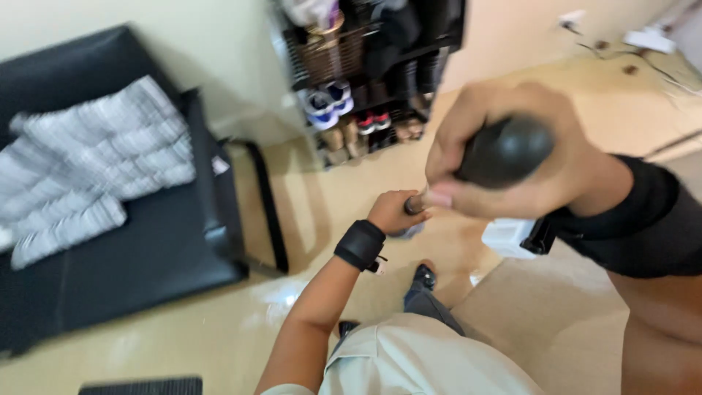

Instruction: The person mops a light-colored tiled floor in a living area using a spin mop. They move the mop back and forth across the floor, navigating around a black sofa, a shoe rack, and a curtain partition.

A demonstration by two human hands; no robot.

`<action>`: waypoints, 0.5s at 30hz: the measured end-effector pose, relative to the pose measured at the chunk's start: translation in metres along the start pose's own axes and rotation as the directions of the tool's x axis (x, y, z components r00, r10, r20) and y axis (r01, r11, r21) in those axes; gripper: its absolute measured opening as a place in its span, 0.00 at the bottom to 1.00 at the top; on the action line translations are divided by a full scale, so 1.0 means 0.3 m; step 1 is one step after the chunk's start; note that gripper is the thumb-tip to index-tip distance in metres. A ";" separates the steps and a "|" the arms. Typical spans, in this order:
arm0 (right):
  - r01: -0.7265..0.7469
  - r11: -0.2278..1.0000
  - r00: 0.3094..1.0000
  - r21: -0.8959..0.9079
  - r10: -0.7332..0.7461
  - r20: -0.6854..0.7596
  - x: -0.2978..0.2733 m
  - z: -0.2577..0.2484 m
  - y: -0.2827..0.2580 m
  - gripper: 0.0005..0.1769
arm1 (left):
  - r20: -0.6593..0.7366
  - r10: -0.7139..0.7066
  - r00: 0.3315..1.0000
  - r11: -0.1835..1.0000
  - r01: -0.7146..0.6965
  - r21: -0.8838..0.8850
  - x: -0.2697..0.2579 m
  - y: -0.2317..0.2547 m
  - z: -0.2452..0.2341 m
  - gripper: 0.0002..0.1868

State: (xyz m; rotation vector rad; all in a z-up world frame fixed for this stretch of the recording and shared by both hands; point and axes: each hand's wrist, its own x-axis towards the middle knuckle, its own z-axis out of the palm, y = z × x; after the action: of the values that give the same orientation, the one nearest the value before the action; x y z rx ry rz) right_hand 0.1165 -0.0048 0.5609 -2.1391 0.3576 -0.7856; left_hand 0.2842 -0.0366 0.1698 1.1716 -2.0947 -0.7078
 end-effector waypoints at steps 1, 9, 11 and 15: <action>0.040 0.999 0.999 0.002 -0.040 -0.004 0.039 0.036 -0.022 0.14 | 0.025 -0.067 0.997 0.998 0.067 0.005 -0.068 0.037 -0.067 0.25; 0.216 0.971 0.969 0.099 -0.226 0.103 0.364 0.378 -0.153 0.17 | -0.169 -0.372 0.913 0.928 0.371 -0.038 -0.620 0.126 -0.406 0.24; 0.314 0.946 0.927 0.078 -0.323 0.188 0.443 0.469 -0.192 0.19 | -0.174 -0.472 0.864 0.881 0.467 -0.074 -0.748 0.141 -0.466 0.22; 0.259 0.891 0.883 0.374 -0.375 0.282 0.530 0.610 -0.222 0.18 | -0.296 -0.489 0.821 0.845 0.530 0.075 -0.913 0.187 -0.564 0.22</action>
State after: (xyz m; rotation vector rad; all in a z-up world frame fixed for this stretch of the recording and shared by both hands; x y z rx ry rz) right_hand 0.3552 0.0686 0.5909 -1.9869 -0.3087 -0.5780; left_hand 0.4905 0.2041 0.2495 1.8480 -1.6342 -0.5805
